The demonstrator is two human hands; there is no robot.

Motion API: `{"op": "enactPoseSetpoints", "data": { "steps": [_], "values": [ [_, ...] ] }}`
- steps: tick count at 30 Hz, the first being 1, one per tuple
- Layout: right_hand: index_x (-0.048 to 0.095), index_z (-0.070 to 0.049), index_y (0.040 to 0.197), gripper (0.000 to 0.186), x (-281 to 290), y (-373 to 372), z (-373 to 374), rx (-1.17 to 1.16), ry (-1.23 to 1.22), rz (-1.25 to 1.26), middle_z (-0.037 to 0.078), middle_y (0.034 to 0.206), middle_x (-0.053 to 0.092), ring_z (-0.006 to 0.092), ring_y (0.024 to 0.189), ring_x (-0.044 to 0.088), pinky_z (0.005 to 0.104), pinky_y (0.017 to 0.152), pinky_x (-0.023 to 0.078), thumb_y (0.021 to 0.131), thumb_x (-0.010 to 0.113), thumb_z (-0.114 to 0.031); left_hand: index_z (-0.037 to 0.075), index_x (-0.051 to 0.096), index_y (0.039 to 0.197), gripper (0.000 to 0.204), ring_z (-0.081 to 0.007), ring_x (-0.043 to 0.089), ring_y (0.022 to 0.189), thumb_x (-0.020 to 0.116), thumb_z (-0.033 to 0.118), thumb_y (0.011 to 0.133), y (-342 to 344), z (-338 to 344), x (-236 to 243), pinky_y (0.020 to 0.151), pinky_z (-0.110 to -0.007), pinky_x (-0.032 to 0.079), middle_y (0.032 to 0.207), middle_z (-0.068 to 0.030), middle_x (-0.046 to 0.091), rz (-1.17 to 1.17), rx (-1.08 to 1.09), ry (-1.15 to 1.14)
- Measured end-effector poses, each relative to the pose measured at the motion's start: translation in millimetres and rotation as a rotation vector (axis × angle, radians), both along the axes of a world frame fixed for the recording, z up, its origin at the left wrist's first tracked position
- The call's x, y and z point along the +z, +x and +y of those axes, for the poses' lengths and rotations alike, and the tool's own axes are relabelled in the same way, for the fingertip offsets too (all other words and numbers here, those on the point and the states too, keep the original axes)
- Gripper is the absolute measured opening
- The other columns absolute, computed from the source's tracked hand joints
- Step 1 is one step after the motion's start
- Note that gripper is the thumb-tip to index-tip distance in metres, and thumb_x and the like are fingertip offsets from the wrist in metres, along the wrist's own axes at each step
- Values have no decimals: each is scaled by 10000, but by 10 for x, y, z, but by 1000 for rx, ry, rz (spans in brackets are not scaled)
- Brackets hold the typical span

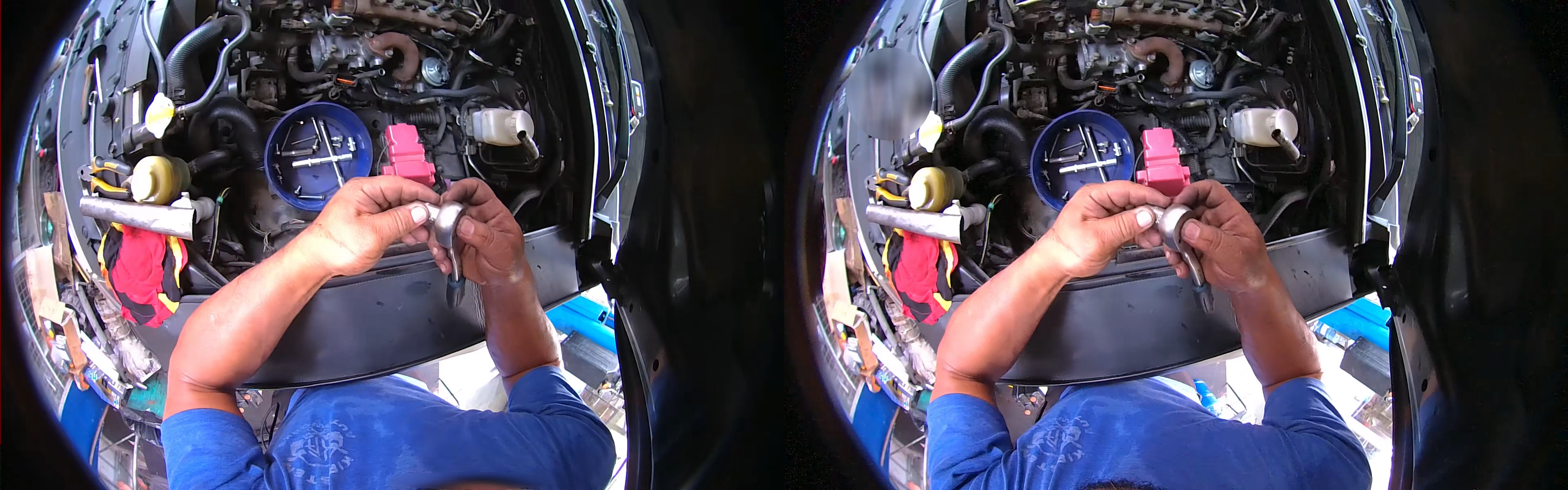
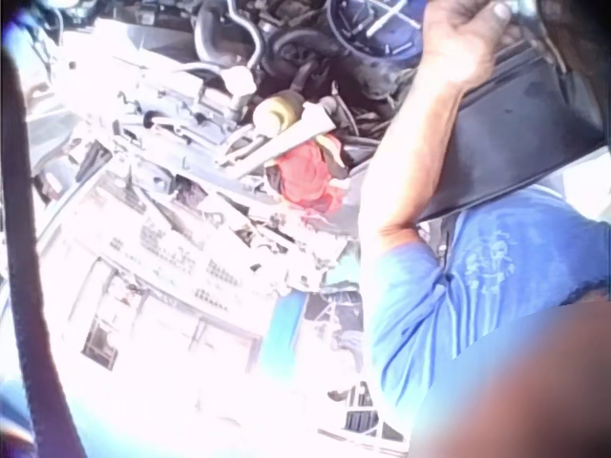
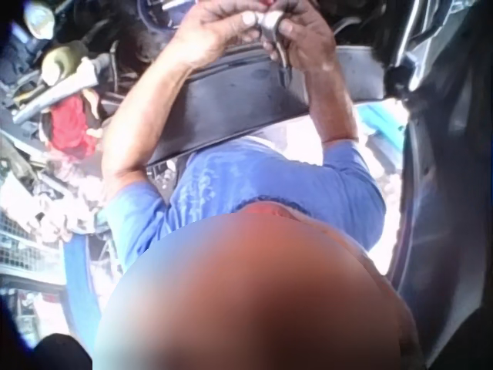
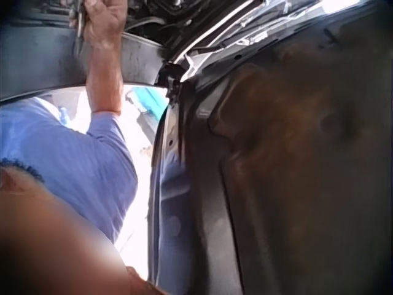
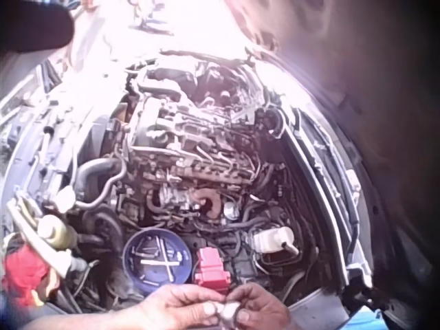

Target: Replacing or repairing a component on a vehicle engine, including using a socket wrench and handling a hose.

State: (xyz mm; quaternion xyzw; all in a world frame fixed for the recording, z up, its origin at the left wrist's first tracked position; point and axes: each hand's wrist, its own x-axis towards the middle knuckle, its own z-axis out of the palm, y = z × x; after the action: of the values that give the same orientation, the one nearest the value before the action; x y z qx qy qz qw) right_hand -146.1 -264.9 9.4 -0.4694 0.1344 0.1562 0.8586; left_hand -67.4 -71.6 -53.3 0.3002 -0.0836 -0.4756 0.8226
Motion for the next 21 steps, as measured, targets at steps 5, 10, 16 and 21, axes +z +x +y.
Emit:
{"op": "enactPoseSetpoints", "data": {
  "steps": [5,10,16,21],
  "values": [
    [431,5,1317,465,-14,-22,-139,118,10,25,139,1132,620,249,1012,674,387,903,560,944,667,-143,-10,637,1149,233,-151,654,769,609,159,991,154,-38,-119,723,-293,550,956,-88,693,384,40,-238],
    [398,22,1412,579,-8,-12,-270,362,-244,58,86,1174,600,148,1105,577,321,964,471,920,686,-80,11,640,1120,249,-165,676,730,628,209,969,449,-235,-253,671,-316,573,930,-107,708,511,96,-351],
    [417,5,1415,486,151,353,-367,259,-569,321,55,994,634,100,818,604,265,738,510,957,567,-58,1,603,1147,278,-140,653,745,528,225,1000,956,-582,-636,671,-282,571,926,-63,689,437,88,-139],
    [556,26,1265,396,-25,1131,-483,480,-1404,-134,196,972,675,349,811,680,429,749,537,895,584,-115,-15,593,1245,329,-150,665,808,510,108,951,1263,-931,-1218,767,-294,539,1016,-89,693,27,105,740]
  ]
}}
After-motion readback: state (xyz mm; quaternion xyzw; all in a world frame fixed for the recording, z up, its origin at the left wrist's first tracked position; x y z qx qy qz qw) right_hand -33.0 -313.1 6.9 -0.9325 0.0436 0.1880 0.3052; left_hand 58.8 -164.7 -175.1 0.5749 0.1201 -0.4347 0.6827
